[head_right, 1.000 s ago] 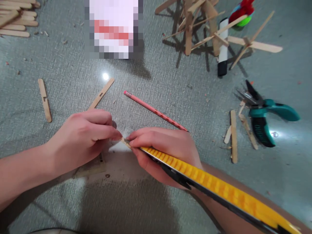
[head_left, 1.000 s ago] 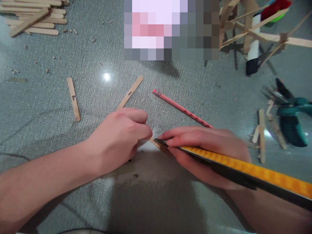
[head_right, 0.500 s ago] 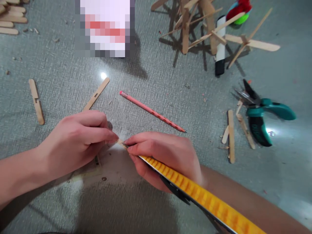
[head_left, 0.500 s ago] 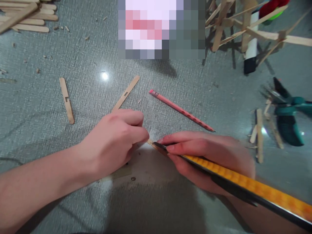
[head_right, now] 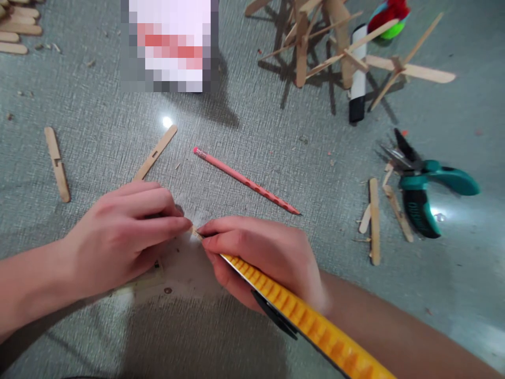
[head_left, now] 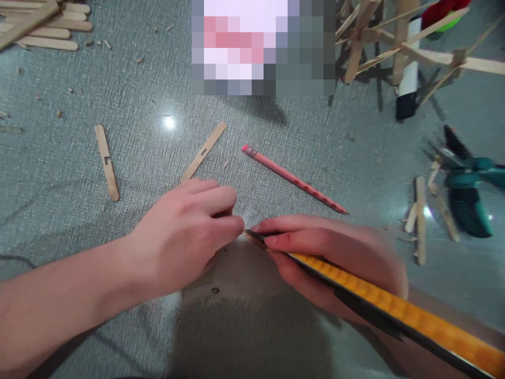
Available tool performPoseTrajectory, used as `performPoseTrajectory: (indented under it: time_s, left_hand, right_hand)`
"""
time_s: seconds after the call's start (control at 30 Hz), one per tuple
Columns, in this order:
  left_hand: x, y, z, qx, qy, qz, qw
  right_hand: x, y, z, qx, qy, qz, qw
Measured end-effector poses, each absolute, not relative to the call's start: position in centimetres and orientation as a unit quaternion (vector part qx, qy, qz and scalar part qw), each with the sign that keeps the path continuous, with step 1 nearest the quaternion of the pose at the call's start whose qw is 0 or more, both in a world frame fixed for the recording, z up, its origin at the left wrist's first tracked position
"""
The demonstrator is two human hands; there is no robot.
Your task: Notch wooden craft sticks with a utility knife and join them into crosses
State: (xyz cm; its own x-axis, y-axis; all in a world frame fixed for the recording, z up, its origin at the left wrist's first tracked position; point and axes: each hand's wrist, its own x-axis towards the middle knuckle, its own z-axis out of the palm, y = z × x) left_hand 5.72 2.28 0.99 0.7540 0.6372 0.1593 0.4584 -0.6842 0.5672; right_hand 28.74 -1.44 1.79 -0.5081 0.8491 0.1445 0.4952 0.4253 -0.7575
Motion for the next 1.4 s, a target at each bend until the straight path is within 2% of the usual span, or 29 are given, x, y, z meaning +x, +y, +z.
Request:
performPoseTrajectory:
  time_s: [0.07, 0.2, 0.33, 0.47, 0.7, 0.8, 1.03, 1.17, 1.3, 1.4]
  left_hand:
    - [5.7, 1.6, 1.0, 0.902, 0.307, 0.197, 0.229]
    - [5.7, 0.1, 1.4, 0.889, 0.324, 0.198, 0.257]
    - [5.8, -0.8, 1.9, 0.907, 0.312, 0.217, 0.183]
    - [6.1, -1.1, 2.0, 0.889, 0.349, 0.205, 0.212]
    - [6.0, -1.3, 1.7, 0.925, 0.304, 0.191, 0.123]
    - [6.0, -1.0, 1.6, 0.927, 0.289, 0.198, 0.134]
    - [5.9, -0.6, 1.4, 0.919, 0.286, 0.195, 0.187]
    - [5.8, -0.8, 1.3, 0.924, 0.282, 0.196, 0.169]
    - [5.8, -0.9, 1.3, 0.927, 0.279, 0.197, 0.156]
    - [5.8, -0.8, 1.4, 0.925, 0.282, 0.197, 0.160]
  right_hand:
    - [28.7, -1.4, 1.7, -0.428, -0.792, 0.345, 0.264]
    - [28.7, -1.5, 1.5, -0.429, -0.783, 0.364, 0.264]
    - [28.5, -1.7, 1.8, -0.434, -0.776, 0.372, 0.266]
    - [28.3, -1.6, 2.2, -0.461, -0.769, 0.371, 0.241]
    - [28.3, -1.5, 1.8, -0.465, -0.751, 0.384, 0.269]
    - [28.2, -1.5, 1.8, -0.489, -0.736, 0.391, 0.256]
    - [27.8, -0.4, 2.6, -0.558, -0.631, 0.496, 0.213]
    - [27.9, -0.7, 2.4, -0.558, -0.636, 0.490, 0.210]
    - [28.3, -1.1, 2.0, -0.520, -0.682, 0.451, 0.247]
    - [28.6, -0.8, 2.0, -0.507, -0.685, 0.468, 0.234]
